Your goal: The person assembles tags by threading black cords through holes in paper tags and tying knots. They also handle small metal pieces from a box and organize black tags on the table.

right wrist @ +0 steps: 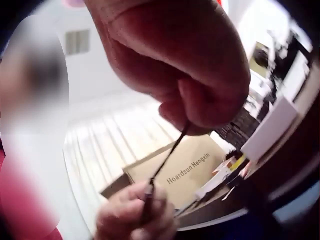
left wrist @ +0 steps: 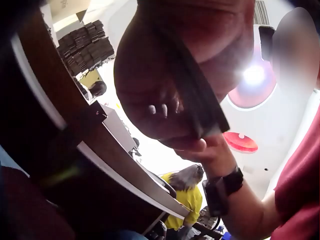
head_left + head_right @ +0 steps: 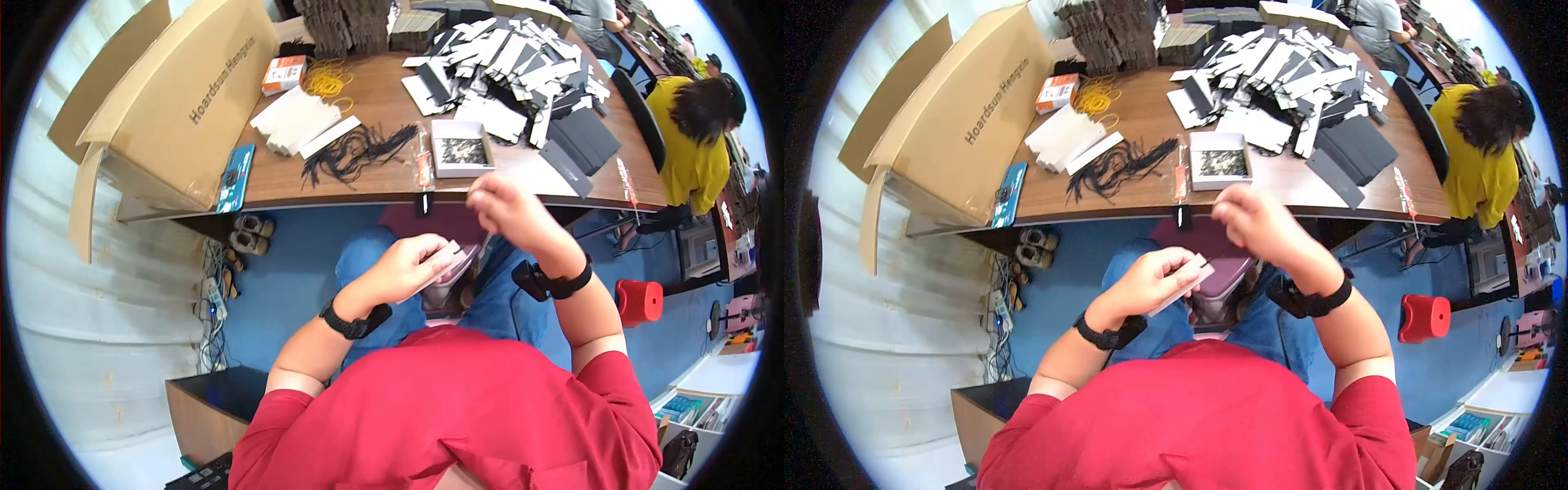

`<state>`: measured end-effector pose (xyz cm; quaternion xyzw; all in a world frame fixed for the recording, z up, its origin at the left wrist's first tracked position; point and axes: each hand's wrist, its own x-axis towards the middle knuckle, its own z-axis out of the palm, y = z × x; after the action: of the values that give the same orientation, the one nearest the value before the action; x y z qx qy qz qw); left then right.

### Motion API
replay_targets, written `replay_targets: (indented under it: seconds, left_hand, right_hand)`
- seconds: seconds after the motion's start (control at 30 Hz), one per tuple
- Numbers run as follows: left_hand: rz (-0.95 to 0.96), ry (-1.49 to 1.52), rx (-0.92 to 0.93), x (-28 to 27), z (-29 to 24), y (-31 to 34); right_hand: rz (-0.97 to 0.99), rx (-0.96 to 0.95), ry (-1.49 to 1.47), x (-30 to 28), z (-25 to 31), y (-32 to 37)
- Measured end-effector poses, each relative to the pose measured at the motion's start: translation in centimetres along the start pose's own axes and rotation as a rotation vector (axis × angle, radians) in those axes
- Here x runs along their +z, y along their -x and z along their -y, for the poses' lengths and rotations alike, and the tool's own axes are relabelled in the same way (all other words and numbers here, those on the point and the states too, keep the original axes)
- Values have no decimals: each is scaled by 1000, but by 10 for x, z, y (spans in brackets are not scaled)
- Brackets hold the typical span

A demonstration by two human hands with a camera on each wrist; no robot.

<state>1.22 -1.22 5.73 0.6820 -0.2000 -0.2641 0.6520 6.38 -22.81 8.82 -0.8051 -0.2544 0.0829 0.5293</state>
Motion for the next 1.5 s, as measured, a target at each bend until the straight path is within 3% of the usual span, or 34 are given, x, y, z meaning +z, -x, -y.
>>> replay_targets:
  seconds: [0.03, 0.07, 0.17, 0.2, 0.3, 0.33, 0.37, 0.43, 0.57, 0.63, 0.67, 0.77, 0.83, 0.97, 1.03, 1.07, 1.17, 1.2, 1.33, 1.43, 1.5]
  left_hand:
    - [32, -23, -2, 0, -3, -2]
    - [35, -50, 6, 0, -6, -5]
    - [-57, -104, 7, -1, -13, -16]
    - [-84, -119, -68, 1, -25, -20]
    - [-81, 46, 30, -1, -33, -30]
    - [-119, 58, 71, 0, -37, -35]
    - [-85, 125, 72, -4, -43, -39]
    - [-247, 196, 293, -5, -43, -51]
    - [-601, -198, 426, -22, -45, -55]
    - [-563, -200, 438, -21, -36, -56]
    - [-502, -238, 417, -20, -30, -55]
    - [-408, -312, 414, -2, -36, -51]
    - [-371, -399, 472, 8, -37, -52]
    - [-390, -521, 602, 26, -41, -54]
    - [-381, -501, 615, 34, -38, -53]
    - [-349, -545, 602, 37, -37, -52]
    - [-291, -670, 737, 44, -26, -54]
    - [-387, -705, 785, 49, -17, -55]
    - [-314, -590, 783, 41, -1, -54]
    - [-292, -570, 799, 39, 1, -47]
    - [-265, -543, 765, 39, 4, -43]
  right_hand:
    - [34, -287, 309, 1, 7, -1]
    - [115, -33, 237, -3, 23, 3]
    - [206, -68, 301, -17, 25, 6]
    - [253, -98, 343, -21, 24, 6]
    - [391, 131, 135, -38, 25, -3]
    - [349, 81, 108, -44, 25, -9]
    - [328, 188, 112, -58, 34, -12]
    - [237, 264, -35, -86, 23, -26]
    - [-241, 369, -196, -168, 10, -66]
    - [-585, 414, -141, -178, 8, -81]
    - [-601, 441, -53, -187, 3, -85]
    - [-727, 197, -360, -166, 0, -87]
    - [-628, 125, -626, -143, 5, -81]
    - [-488, 108, -404, -81, 19, -76]
    - [-406, -63, -171, -54, 4, -80]
    - [-472, -139, 117, -40, -2, -82]
    - [-358, -141, 162, -6, 18, -75]
    - [-350, -134, 130, 1, 25, -72]
    - [-157, 85, -468, 16, 27, -72]
    - [-12, 175, -1154, 17, 26, -65]
    - [5, 271, -1387, 18, 22, -66]
